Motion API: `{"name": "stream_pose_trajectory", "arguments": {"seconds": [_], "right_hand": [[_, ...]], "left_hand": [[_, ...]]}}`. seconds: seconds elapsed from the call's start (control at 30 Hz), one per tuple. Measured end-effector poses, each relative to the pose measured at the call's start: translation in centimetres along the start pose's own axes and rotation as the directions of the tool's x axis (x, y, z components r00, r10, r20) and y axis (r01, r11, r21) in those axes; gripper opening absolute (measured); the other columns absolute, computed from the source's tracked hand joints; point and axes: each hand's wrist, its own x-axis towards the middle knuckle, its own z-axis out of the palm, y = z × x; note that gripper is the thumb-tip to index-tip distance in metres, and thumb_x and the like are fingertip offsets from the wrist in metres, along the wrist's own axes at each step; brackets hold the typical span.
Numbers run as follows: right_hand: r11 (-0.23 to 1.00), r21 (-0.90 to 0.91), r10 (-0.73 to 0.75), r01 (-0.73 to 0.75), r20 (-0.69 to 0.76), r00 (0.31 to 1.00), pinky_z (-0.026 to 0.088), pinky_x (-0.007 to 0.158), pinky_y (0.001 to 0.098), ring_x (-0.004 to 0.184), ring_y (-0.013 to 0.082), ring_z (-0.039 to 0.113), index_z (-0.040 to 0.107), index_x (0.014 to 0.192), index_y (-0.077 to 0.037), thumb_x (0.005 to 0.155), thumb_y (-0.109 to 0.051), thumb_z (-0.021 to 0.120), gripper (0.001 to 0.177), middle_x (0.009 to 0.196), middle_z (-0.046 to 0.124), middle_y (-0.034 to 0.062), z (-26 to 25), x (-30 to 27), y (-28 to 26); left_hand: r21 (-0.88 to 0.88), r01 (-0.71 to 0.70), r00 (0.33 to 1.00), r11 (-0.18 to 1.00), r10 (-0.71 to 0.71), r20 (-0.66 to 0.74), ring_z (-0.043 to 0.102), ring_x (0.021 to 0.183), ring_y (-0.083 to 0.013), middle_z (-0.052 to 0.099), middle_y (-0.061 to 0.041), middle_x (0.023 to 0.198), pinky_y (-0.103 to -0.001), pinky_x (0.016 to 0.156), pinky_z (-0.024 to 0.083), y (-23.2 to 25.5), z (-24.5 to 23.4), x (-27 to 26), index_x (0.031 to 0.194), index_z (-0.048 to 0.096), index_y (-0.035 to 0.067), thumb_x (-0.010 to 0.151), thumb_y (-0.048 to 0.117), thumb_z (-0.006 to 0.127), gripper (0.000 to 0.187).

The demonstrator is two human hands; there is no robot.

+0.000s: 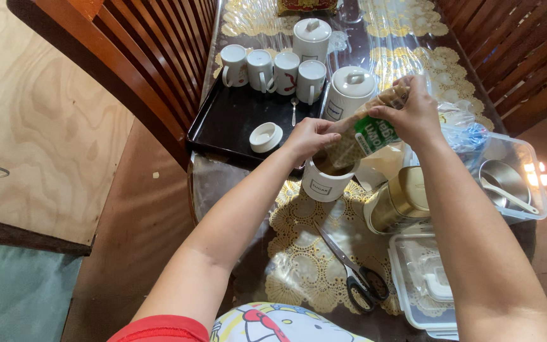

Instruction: The person opens a ceramic jar, cuts open a package of brown sugar with scissors, and pours the sugar into the jar. The person handles the jar lid and places it on a tray while pouring.

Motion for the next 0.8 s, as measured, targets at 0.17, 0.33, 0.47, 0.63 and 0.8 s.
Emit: {"name": "stream_pose_trajectory", "arguments": {"seconds": [0.17, 0.33, 0.47, 0.63, 0.8], "right_hand": [[0.999, -0.034, 0.011, -0.011, 0.02, 1.0, 0.06, 0.078, 0.0351, 0.093, 0.0208, 0.073, 0.057, 0.119, -0.003, 0.074, -0.03, 0.098, 0.066, 0.104, 0.073, 0.012, 0.0, 0.1, -0.6], [0.995, -0.099, -0.022, 0.024, 0.016, 1.0, 0.059, 0.077, 0.0358, 0.091, 0.0219, 0.072, 0.058, 0.115, -0.002, 0.074, -0.03, 0.099, 0.064, 0.102, 0.072, 0.0134, 0.1, 0.0, -1.1], [0.994, -0.105, 0.027, -0.023, 0.032, 0.999, 0.06, 0.075, 0.034, 0.092, 0.0199, 0.071, 0.058, 0.116, -0.003, 0.074, -0.028, 0.097, 0.062, 0.103, 0.07, 0.0118, -0.1, -0.2, -1.9], [0.999, -0.033, 0.042, -0.04, 0.051, 0.998, 0.06, 0.079, 0.0341, 0.094, 0.0193, 0.073, 0.06, 0.115, -0.004, 0.075, -0.026, 0.095, 0.058, 0.104, 0.074, 0.0108, -0.2, -0.2, -2.2], [0.993, -0.098, 0.065, -0.062, 0.022, 0.998, 0.059, 0.079, 0.036, 0.094, 0.0213, 0.073, 0.06, 0.116, -0.004, 0.073, -0.031, 0.097, 0.063, 0.105, 0.074, 0.0122, -0.3, -0.2, -1.5]], "left_hand": [[-0.071, -0.043, 0.998, 0.997, 0.045, 0.033, 0.071, 0.098, -0.0127, 0.077, -0.007, 0.11, -0.03, 0.087, 0.057, -0.4, 0.0, 0.1, 0.125, 0.07, 0.0, 0.086, 0.009, 0.076, 0.04], [0.103, -0.014, 1.0, 0.995, 0.013, 0.007, 0.07, 0.096, -0.0141, 0.079, -0.009, 0.108, -0.031, 0.087, 0.057, -0.1, 0.1, 0.1, 0.122, 0.075, -0.001, 0.088, 0.008, 0.077, 0.036], [0.012, 0.049, 0.998, 0.999, -0.049, 0.027, 0.072, 0.096, -0.0131, 0.078, -0.007, 0.108, -0.031, 0.084, 0.059, 0.6, 0.2, -0.2, 0.124, 0.073, 0.002, 0.087, 0.009, 0.076, 0.037], [0.002, -0.042, 0.997, 0.999, 0.042, 0.066, 0.069, 0.094, -0.0118, 0.077, -0.006, 0.107, -0.03, 0.083, 0.057, 0.7, 0.2, -0.6, 0.126, 0.072, 0.002, 0.089, 0.011, 0.074, 0.038], [-0.029, 0.029, 0.997, 0.999, -0.027, 0.071, 0.068, 0.092, -0.0117, 0.076, -0.005, 0.106, -0.03, 0.08, 0.057, 0.8, 0.3, -0.6, 0.127, 0.072, 0.003, 0.091, 0.016, 0.074, 0.038]]}}
